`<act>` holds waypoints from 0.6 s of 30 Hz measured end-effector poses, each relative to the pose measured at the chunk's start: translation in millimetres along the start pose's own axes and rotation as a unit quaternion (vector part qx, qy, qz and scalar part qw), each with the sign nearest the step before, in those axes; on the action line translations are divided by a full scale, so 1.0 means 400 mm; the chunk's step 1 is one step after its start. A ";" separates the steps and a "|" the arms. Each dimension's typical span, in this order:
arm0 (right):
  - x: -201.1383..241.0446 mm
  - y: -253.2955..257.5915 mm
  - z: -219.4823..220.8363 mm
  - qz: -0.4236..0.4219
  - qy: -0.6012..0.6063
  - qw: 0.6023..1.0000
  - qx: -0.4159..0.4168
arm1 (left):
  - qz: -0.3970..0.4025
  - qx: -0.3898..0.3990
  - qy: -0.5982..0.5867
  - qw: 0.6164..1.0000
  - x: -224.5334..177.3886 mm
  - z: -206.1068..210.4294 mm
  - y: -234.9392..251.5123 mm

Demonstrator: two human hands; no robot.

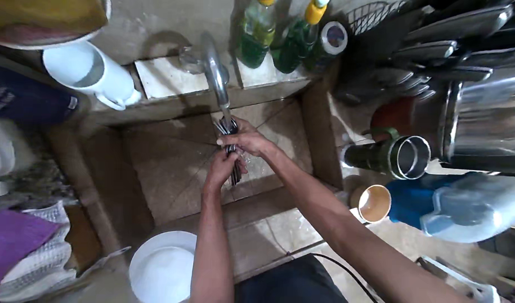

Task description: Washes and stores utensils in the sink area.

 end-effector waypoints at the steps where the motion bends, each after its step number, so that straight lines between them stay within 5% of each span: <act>1: 0.002 -0.002 0.002 0.006 0.010 1.000 0.012 | -0.005 0.005 -0.008 1.000 -0.003 -0.002 -0.001; 11: -0.020 -0.007 -0.008 0.054 0.179 0.982 0.036 | 0.044 0.038 -0.130 0.990 0.058 -0.014 0.031; 18: 0.002 0.004 -0.033 0.002 -0.130 0.985 -0.114 | -0.015 -0.050 -0.007 0.999 0.077 -0.041 0.034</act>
Point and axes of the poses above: each hand's wrist, its own y-axis towards the middle knuckle, its own z-axis out of the palm, x = y × z, the point moved 8 cm from there along y, towards the middle knuckle
